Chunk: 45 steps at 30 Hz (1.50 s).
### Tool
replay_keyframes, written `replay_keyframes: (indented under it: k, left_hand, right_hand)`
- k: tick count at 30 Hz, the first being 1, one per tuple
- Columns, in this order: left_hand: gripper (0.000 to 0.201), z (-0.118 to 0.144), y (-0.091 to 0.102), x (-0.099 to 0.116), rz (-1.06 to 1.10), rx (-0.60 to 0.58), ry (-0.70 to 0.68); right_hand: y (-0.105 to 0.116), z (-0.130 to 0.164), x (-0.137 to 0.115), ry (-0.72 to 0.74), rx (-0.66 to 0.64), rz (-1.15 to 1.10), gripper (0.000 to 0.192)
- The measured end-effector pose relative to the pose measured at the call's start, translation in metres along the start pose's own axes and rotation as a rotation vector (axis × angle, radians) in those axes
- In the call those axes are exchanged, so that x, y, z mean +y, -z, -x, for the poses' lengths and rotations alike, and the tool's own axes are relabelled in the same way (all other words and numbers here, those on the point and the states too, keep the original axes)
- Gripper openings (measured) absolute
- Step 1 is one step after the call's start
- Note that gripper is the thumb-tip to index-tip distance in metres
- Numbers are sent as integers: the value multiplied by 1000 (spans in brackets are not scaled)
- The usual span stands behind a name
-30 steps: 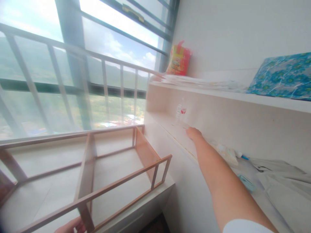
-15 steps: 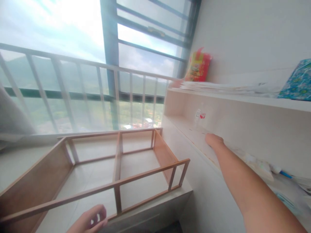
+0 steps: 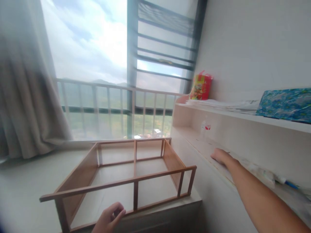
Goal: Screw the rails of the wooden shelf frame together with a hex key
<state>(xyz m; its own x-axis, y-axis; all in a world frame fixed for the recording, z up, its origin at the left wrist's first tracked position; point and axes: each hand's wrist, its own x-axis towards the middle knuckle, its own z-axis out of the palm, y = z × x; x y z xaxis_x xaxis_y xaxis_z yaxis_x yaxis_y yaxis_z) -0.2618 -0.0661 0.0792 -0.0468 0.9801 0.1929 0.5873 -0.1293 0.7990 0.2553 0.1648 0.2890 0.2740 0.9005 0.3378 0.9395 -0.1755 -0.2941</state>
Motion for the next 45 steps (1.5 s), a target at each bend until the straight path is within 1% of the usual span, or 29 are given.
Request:
replay_keyframes:
  k: [2,4,5,6,7,9,11,13,15,17,20,25,28,32,35,38,42,45]
  left_hand:
    - [51,5,-12,3,30,2,-3]
    - [48,11,-26,10,68,1,-8]
    - [46,14,-32,15,88,-3,-16]
    - [43,19,-39,21,111,-2,-24]
    - [39,24,-44,28,149,-18,-40]
    - [37,35,-55,43,240,-55,-86]
    - [37,49,-66,57,322,-48,-108]
    - [34,63,-76,66,375,-27,-114]
    - [30,78,-84,73,389,-17,-105]
    - [22,90,-91,77,358,-14,-86]
    - [12,101,-98,80,281,12,-68]
    - [8,104,-103,78,134,89,-165]
    - [13,105,-105,75,96,103,-175]
    - [18,104,-103,71,48,111,-188]
    - [18,101,-97,68,17,110,-191]
    - [18,99,-88,63,-14,97,-198]
    - [17,95,-79,56,-62,93,-197]
    - [18,85,-75,52,-88,104,-190]
  right_hand:
    - [4,26,-16,87,-83,-79,26]
    - [-1,66,-36,202,-123,-182,24]
    - [-7,92,-47,264,-129,-248,29]
    - [-15,121,-59,319,-136,-320,34]
    - [-26,154,-70,369,-153,-400,36]
    - [-53,223,-89,412,-198,-555,41]
    - [-80,289,-104,361,-234,-785,44]
    - [-104,341,-114,285,-270,-899,47]
    - [-121,378,-120,214,-312,-1006,49]
    - [-134,400,-122,153,-356,-1100,50]
    - [-147,415,-121,65,-417,-1219,50]
    - [-167,424,-116,-64,-485,-1358,51]
    - [-175,427,-115,-92,-521,-1398,54]
    - [-180,427,-114,-78,-598,-1406,55]
    - [-182,423,-114,-30,-693,-1378,51]
    - [-184,418,-115,62,-781,-1335,48]
    - [-182,404,-119,253,-868,-1258,45]
    - [-175,383,-125,418,-914,-1186,42]
